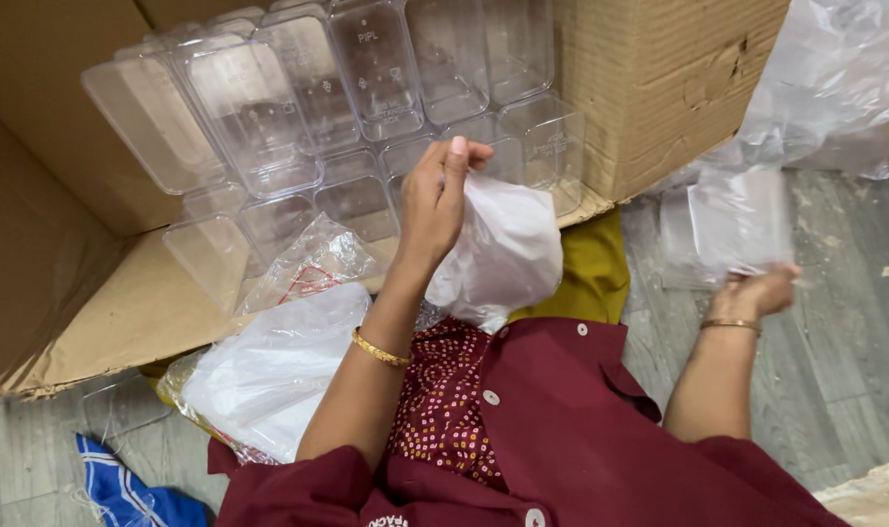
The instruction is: The person sits on the floor with a large cardboard box on their lap, takes clear plastic containers out of the box one at a time, pulls the plastic bags off each container, and stacks the unpacked containers inside the box.
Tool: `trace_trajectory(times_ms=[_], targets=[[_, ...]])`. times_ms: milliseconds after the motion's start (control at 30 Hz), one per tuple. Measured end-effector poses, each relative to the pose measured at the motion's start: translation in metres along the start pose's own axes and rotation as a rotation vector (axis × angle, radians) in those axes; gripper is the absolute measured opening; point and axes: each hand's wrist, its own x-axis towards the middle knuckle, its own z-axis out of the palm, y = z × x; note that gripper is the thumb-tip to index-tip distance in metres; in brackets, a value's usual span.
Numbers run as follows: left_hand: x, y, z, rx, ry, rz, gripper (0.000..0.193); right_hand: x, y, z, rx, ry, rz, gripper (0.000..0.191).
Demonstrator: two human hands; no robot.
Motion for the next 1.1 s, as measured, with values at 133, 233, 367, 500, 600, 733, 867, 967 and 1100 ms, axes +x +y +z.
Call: trace_trajectory(times_ms=[133, 233, 367, 500, 600, 733, 867, 967, 1100], targets=[[0.002, 0.008, 0.005, -0.040, -0.076, -0.003, 0.050, -0.043, -0.010, 0.036, -0.365, -0.119, 0.002, 0.044], [0.003, 0.017, 0.011, -0.039, -0.136, 0.020, 0.049, -0.131, -0.051, 0.085, -0.358, -0.673, -0.338, 0.049], [0.000, 0.028, 0.012, -0.007, -0.255, 0.131, 0.049, -0.241, -0.098, 0.146, -0.269, -1.648, -0.161, 0.043], [-0.002, 0.030, 0.004, -0.092, -0.086, 0.192, 0.036, -0.291, -0.100, 0.179, -0.372, -1.513, 0.191, 0.025], [-0.006, 0.020, 0.000, -0.280, -0.103, 0.067, 0.039, -0.292, -0.093, 0.179, -0.241, -1.415, 0.340, 0.016], [-0.011, -0.004, 0.008, -0.344, -0.164, -0.079, 0.023, -0.285, -0.090, 0.176, -0.298, -1.374, 0.223, 0.016], [-0.010, -0.023, 0.019, -0.305, -0.072, 0.024, 0.017, -0.293, -0.096, 0.177, -0.512, -1.320, -0.104, 0.012], [-0.009, -0.026, 0.025, -0.604, -0.141, -0.147, 0.024, -0.301, -0.099, 0.178, -0.574, -1.332, -0.309, 0.010], [-0.011, -0.022, 0.017, -0.594, -0.252, -0.217, 0.034, -0.298, -0.095, 0.188, -0.259, -1.335, -0.099, 0.011]])
